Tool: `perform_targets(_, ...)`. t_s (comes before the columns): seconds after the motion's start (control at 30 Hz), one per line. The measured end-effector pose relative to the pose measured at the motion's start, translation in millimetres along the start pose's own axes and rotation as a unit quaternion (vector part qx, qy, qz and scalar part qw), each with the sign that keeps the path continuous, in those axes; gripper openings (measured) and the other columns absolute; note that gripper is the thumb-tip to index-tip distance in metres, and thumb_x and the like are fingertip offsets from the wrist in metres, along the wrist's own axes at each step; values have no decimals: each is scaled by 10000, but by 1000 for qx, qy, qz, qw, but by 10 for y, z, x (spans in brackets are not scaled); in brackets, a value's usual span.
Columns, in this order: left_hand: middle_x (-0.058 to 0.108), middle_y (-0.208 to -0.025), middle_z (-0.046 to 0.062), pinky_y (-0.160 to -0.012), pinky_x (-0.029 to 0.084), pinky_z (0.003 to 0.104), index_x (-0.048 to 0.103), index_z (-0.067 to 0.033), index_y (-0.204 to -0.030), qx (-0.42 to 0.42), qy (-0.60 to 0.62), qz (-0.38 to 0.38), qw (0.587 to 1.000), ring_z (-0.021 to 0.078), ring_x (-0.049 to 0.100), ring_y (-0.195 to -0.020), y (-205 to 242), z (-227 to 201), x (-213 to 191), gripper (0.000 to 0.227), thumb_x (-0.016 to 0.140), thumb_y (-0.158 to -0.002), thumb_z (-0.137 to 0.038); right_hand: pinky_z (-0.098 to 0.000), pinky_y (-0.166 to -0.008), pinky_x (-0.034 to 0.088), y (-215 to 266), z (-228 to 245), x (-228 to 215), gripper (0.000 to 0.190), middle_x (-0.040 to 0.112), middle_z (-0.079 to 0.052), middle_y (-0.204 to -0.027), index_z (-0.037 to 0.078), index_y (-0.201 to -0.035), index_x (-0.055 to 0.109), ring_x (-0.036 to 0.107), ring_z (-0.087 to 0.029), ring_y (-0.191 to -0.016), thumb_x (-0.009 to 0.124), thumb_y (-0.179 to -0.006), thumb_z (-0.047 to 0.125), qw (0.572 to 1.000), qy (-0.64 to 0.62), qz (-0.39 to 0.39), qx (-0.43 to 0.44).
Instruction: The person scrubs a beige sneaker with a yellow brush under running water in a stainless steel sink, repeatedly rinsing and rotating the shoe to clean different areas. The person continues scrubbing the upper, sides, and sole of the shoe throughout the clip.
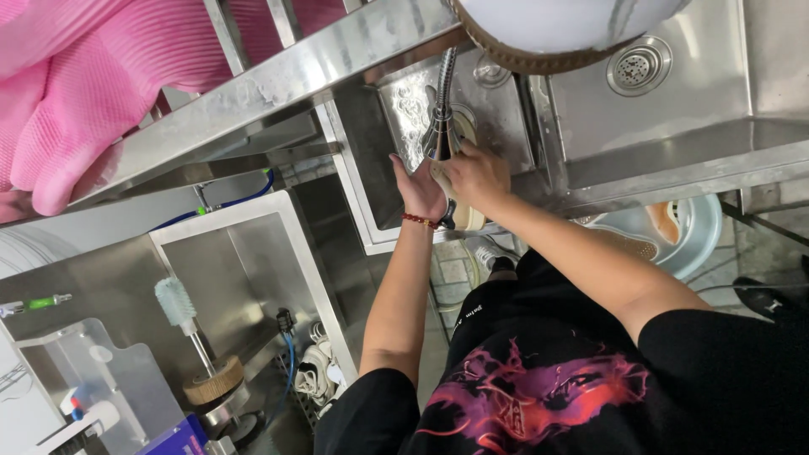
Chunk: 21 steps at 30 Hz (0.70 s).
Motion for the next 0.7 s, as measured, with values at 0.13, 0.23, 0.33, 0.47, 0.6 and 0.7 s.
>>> perform_targets(0.13, 584, -1423, 195, -1185, 353, 449, 468, 78, -1444, 7, -25, -7, 1000, 329, 510, -1340, 220, -33, 464, 1102, 337, -903, -873, -411, -638, 549, -152, -180, 190, 134, 714, -86, -1048, 73, -778, 727, 702, -284, -740, 758, -849, 183, 998, 44, 0, 44)
perform_targets(0.23, 614, -1394, 187, -1125, 383, 425, 486, 73, -1428, 24, 7, 31, 999, 320, 538, -1313, 176, 21, 372, 961, 436, -917, -740, -451, -679, 542, -463, -157, 101, 164, 707, -124, -1037, 43, -842, 735, 693, -338, -768, 752, -827, 206, 998, 61, -25, 25)
perform_targets(0.33, 600, -1366, 143, -1169, 407, 441, 475, 37, -1461, 59, -87, 29, 994, 292, 551, -1297, -33, 178, -105, 508, 575, -1041, -228, -476, -751, 538, -705, -290, 131, 181, 701, -134, -1015, 61, -877, 756, 696, -350, -829, 716, -847, 234, 998, 62, 7, 19)
perform_targets(0.47, 627, -1301, 149, -1086, 456, 453, 499, -22, -1416, 59, -160, 44, 984, 290, 621, -1195, 155, 56, 408, 620, 526, -797, -7, -468, -763, 543, -748, -363, 60, 161, 709, -100, -1064, 115, -937, 766, 700, -335, -872, 635, -908, 203, 998, 52, 7, 46)
perform_targets(0.6, 603, -1306, 187, -1114, 452, 486, 478, 24, -1363, 57, 4, 36, 998, 330, 610, -1210, -180, 126, -525, 397, 547, -1132, -291, -434, -760, 561, -215, -46, -230, 172, 709, -41, -1029, 140, -1030, 774, 713, -294, -846, 672, -1055, 276, 997, -50, -23, 60)
perform_targets(0.7, 609, -1303, 251, -1087, 432, 462, 437, 104, -1394, 35, -1, -12, 999, 350, 603, -1213, 68, -33, 171, 868, 453, -1007, -672, -421, -654, 555, 144, 225, -341, 235, 715, -56, -1056, 164, -1110, 795, 707, -299, -790, 681, -907, 199, 998, -62, -1, -33)
Point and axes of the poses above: each hand's wrist, its own y-axis away from the middle knuckle, its own x-axis out of the palm, z = x × y, the point moved 3 cm from there along -y, towards the middle knuckle
